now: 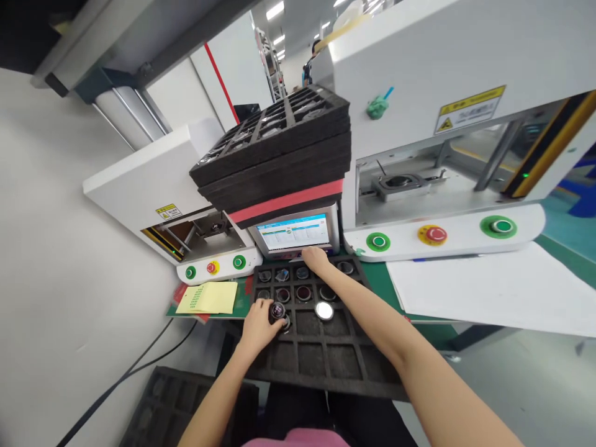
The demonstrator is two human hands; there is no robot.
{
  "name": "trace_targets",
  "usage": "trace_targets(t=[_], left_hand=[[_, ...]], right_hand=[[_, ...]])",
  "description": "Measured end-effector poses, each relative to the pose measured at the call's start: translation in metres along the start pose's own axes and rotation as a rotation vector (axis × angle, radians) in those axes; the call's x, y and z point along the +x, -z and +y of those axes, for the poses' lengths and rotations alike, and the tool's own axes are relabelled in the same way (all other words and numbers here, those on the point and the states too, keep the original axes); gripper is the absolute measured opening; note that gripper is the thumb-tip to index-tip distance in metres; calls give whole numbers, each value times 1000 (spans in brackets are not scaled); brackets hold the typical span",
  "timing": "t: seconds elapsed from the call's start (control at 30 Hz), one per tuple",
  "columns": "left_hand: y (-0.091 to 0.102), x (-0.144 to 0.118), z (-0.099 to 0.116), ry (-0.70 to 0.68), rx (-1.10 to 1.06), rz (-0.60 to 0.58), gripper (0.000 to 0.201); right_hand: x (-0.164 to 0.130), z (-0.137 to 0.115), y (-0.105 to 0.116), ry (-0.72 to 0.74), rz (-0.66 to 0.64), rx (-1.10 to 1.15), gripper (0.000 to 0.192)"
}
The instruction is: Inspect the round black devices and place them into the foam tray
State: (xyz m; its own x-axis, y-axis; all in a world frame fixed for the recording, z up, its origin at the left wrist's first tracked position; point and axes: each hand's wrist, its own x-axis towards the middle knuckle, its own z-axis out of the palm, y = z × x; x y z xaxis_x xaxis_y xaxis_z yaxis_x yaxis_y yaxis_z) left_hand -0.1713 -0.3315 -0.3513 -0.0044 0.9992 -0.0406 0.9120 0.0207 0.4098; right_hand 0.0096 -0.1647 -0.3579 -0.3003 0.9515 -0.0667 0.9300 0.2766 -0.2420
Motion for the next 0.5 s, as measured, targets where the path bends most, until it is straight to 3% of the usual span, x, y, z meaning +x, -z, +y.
trace_targets(t=[0.13,0.3,0.4,0.5], left_hand=[[-6,5,13,55,-39,2,40],[-2,12,18,102,-243,25,39],[9,7,24,84,-464,-21,42],[26,-11,39,18,-725,-124,52]], right_hand=[[-40,1,8,52,103,85,29],[-116,6,9,128,289,282,29],[-158,3,15,196,474,456,35],[-188,-9,25,266,674,649,20]])
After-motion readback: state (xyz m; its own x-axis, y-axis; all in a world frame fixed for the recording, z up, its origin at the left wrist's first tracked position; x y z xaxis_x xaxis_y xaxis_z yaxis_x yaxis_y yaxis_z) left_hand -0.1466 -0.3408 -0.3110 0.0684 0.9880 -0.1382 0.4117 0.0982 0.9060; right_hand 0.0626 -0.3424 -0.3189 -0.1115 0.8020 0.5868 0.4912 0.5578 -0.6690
